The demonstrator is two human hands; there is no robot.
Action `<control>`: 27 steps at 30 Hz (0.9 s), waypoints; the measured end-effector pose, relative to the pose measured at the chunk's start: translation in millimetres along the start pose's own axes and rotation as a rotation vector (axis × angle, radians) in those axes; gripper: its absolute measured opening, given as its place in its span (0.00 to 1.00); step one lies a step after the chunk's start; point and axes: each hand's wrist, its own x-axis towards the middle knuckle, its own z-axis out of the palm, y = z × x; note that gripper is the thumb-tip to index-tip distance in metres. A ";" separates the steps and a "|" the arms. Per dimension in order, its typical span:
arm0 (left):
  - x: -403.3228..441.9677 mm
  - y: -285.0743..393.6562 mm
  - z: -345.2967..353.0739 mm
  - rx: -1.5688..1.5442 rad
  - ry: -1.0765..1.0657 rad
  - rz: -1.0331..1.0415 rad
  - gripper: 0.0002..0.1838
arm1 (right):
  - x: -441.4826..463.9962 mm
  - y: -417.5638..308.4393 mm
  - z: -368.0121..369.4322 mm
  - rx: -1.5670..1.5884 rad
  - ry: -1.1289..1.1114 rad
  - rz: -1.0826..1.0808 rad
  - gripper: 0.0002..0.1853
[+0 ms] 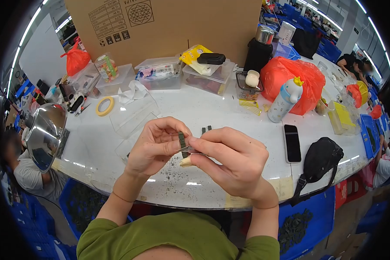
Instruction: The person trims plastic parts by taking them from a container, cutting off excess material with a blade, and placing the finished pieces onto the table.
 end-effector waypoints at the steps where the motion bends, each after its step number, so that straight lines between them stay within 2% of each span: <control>1: 0.0 0.0 0.3 0.001 0.004 0.000 0.15 | 0.1 -0.2 0.1 -0.001 0.001 -0.001 0.12; 9: 0.0 1.5 5.3 -0.002 0.029 -0.006 0.14 | -0.2 -0.6 -0.5 -0.051 -0.007 -0.015 0.11; 18: 2.2 -5.5 -5.3 -0.120 -0.048 0.015 0.14 | -1.7 2.2 2.5 -0.093 0.021 -0.104 0.12; 27: -0.6 -1.5 -1.6 -0.079 -0.056 0.042 0.14 | -0.1 1.5 2.2 -0.029 0.033 -0.041 0.11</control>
